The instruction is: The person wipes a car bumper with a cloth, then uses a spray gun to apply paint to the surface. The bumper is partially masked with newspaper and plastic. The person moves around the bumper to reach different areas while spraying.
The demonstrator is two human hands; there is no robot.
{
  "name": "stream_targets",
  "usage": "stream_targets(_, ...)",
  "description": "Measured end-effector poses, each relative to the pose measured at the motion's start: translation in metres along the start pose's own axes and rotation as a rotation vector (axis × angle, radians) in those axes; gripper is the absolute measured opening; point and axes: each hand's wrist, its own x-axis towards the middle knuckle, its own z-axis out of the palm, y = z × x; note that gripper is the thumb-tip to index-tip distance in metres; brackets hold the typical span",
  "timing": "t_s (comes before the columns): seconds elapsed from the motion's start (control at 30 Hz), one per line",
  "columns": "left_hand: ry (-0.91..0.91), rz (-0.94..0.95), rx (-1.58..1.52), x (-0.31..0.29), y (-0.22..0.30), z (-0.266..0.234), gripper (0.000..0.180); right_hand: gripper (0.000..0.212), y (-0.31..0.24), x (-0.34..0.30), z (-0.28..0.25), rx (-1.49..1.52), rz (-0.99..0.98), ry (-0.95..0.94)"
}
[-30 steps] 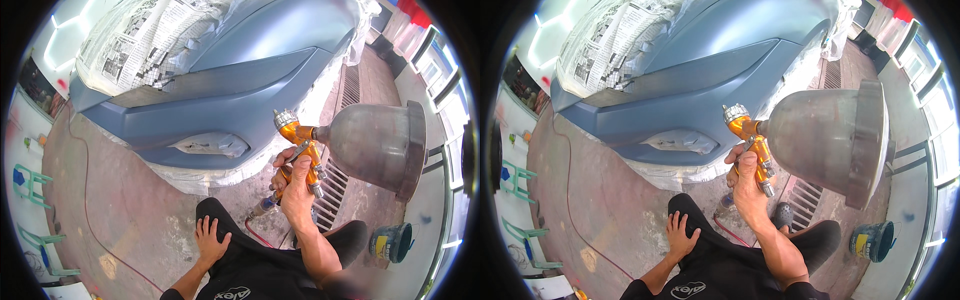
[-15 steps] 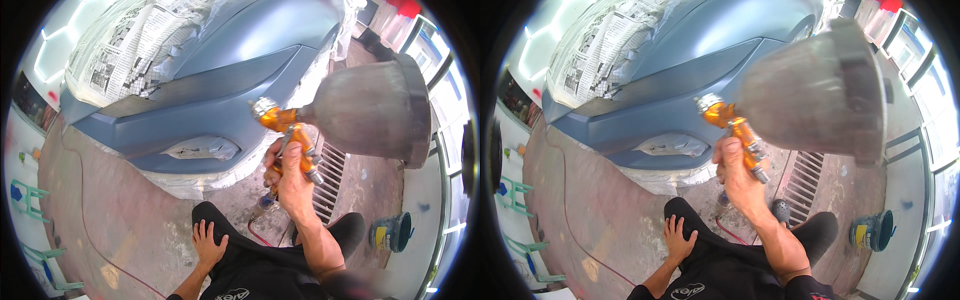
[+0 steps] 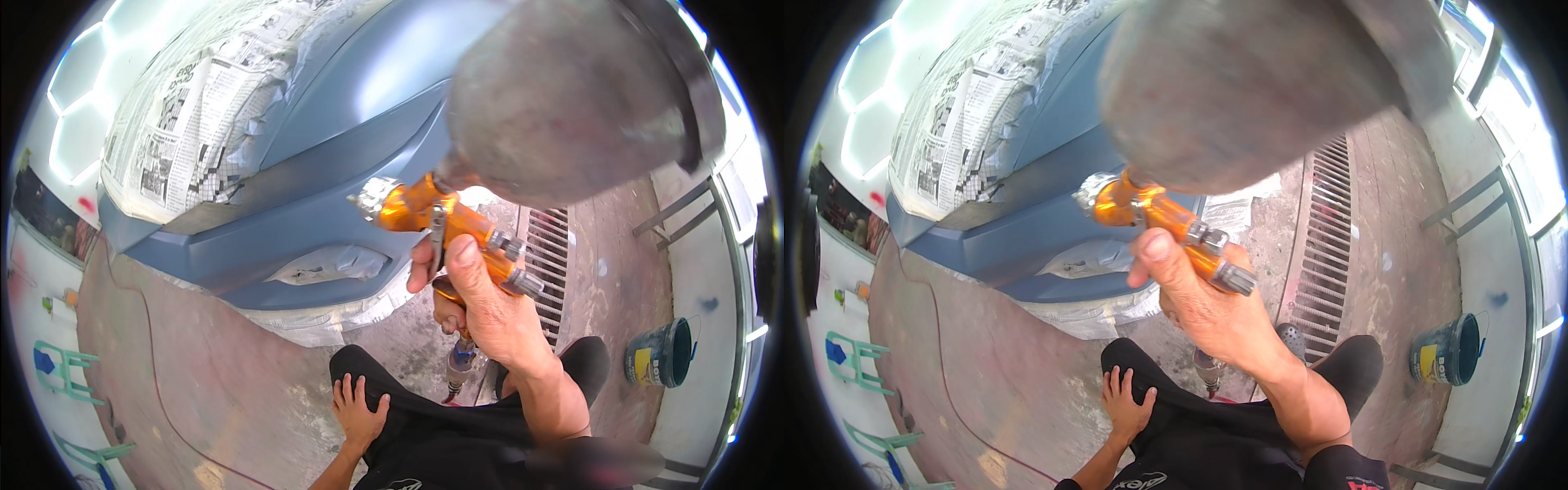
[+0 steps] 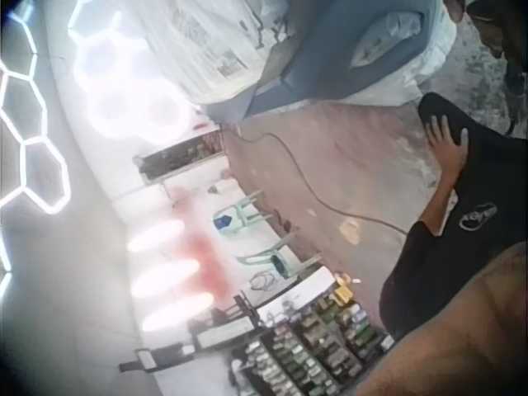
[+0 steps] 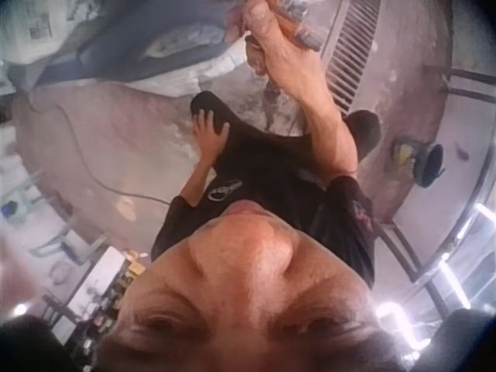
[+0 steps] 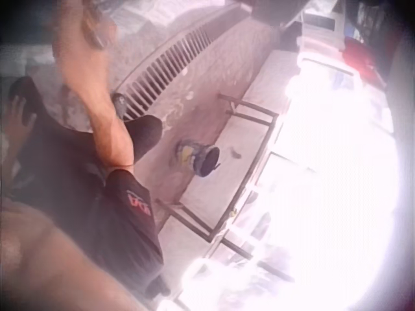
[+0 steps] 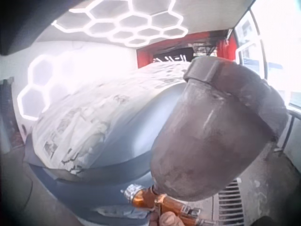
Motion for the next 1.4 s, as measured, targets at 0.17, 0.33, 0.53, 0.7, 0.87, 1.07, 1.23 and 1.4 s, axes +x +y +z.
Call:
stream_targets(0.17,0.000,0.013,-0.024,0.001,0.003,-0.001,0.077,0.058,-0.018,0.010,-0.008,-0.035,0.003,-0.005)
stream_targets(0.33,-0.021,0.000,-0.030,0.000,0.004,-0.002,0.077,0.052,-0.020,0.019,-0.037,-0.030,-0.032,0.304)
stream_targets(0.53,-0.035,0.002,-0.014,-0.001,0.003,0.000,0.079,0.057,-0.020,0.014,-0.064,-0.005,-0.122,0.524)
stream_targets(0.7,-0.036,0.012,0.005,0.000,-0.001,0.001,0.079,0.055,-0.021,0.007,-0.064,0.029,-0.072,0.317)
stream_targets(0.87,-0.039,0.013,0.016,0.002,0.002,0.004,0.078,0.056,-0.029,0.014,-0.074,0.007,0.038,0.129)
stream_targets(1.07,-0.051,-0.010,0.025,0.003,0.007,0.002,0.078,0.059,-0.021,0.033,-0.090,-0.020,-0.053,0.361)
stream_targets(1.23,-0.054,-0.037,0.037,0.002,0.010,0.000,0.078,0.057,-0.014,0.035,-0.095,0.029,-0.096,0.398)
stream_targets(1.4,-0.054,-0.040,0.027,0.004,0.013,0.000,0.078,0.053,-0.022,0.032,-0.078,-0.098,-0.084,0.220)
